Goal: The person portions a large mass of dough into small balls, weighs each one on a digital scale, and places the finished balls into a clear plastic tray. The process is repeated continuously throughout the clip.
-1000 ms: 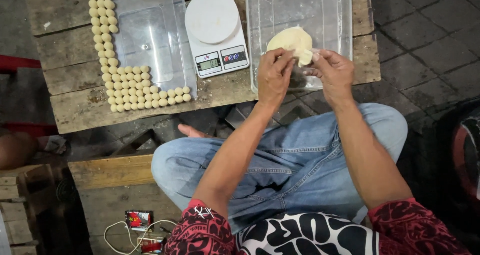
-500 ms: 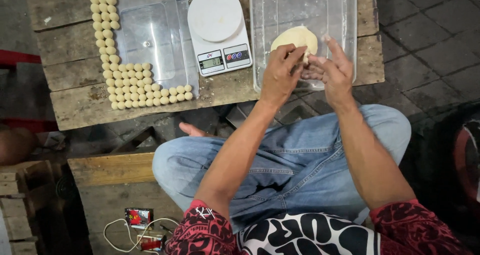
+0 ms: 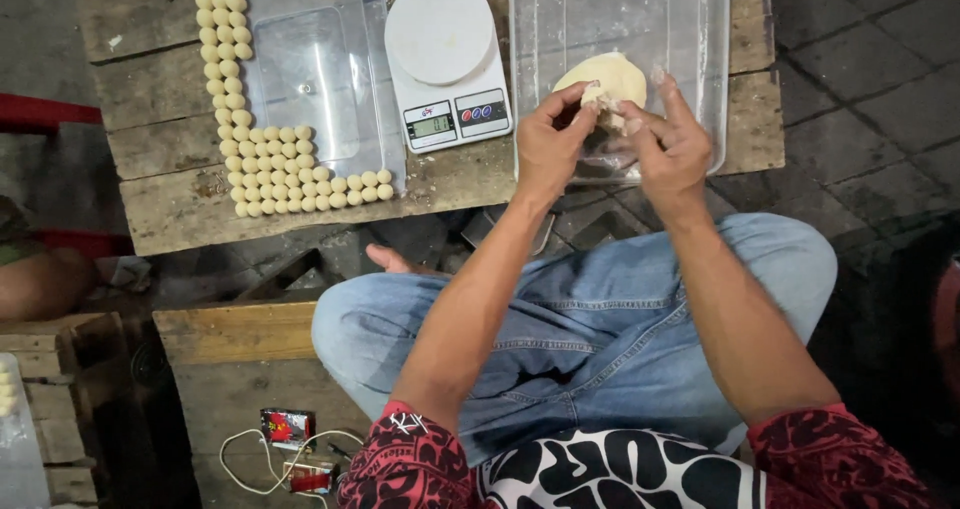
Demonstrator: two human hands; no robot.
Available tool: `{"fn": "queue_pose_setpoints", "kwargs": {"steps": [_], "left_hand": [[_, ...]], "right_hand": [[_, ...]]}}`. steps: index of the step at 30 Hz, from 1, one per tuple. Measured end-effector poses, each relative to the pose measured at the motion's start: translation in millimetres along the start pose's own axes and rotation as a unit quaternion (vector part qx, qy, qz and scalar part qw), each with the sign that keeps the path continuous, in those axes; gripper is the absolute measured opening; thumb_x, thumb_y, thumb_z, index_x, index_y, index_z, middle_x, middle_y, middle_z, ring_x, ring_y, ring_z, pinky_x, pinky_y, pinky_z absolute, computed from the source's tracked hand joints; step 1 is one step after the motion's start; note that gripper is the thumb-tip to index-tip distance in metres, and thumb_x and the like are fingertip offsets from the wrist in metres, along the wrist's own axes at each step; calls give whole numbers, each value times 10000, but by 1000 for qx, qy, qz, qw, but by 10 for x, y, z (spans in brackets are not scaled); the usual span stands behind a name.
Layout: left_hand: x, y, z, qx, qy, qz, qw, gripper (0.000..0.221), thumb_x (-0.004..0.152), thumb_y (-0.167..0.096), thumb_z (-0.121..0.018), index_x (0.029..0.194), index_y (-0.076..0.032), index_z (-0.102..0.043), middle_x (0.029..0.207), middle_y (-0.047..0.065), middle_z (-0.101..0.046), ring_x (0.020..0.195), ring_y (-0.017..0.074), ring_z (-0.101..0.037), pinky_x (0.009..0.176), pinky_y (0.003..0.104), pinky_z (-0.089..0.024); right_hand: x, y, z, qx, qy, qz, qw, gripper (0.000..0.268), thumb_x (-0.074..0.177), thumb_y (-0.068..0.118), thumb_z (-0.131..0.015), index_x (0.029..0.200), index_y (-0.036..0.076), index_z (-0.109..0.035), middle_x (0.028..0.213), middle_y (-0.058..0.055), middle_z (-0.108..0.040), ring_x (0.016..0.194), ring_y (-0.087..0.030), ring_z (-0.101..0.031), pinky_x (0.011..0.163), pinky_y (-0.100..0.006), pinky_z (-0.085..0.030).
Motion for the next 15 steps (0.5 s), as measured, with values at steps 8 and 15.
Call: {"fn": "queue_pose_setpoints", "kwargs": {"steps": [8, 15], "left_hand": [[166, -527, 240, 46, -83, 61, 994, 376, 878, -226, -769, 1208, -100, -641, 995, 59, -764, 877, 174, -734, 842, 336, -639], [649, -489, 830, 289, -177, -164, 926, 221, 964, -151, -696, 1180, -105, -689, 1127, 82, -644, 1030, 224, -698, 826, 329, -695]], "right_hand": [[143, -86, 88, 144, -110, -219, 959, 686, 955, 100, -754, 1533, -62, -421, 1160, -176, -773, 639, -116, -704, 523, -230, -613], [171, -114, 80, 84, -113, -213, 967, 420, 934, 93, -758, 1335, 0, -676, 856, -85, -761, 601, -113, -667, 496, -232, -587]]}}
Point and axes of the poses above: each hand's wrist, its own x-axis towards the middle knuckle, its own z-axis out of the back of the hand, y = z × x, the point moved 1 cm from there along x, towards the middle knuckle
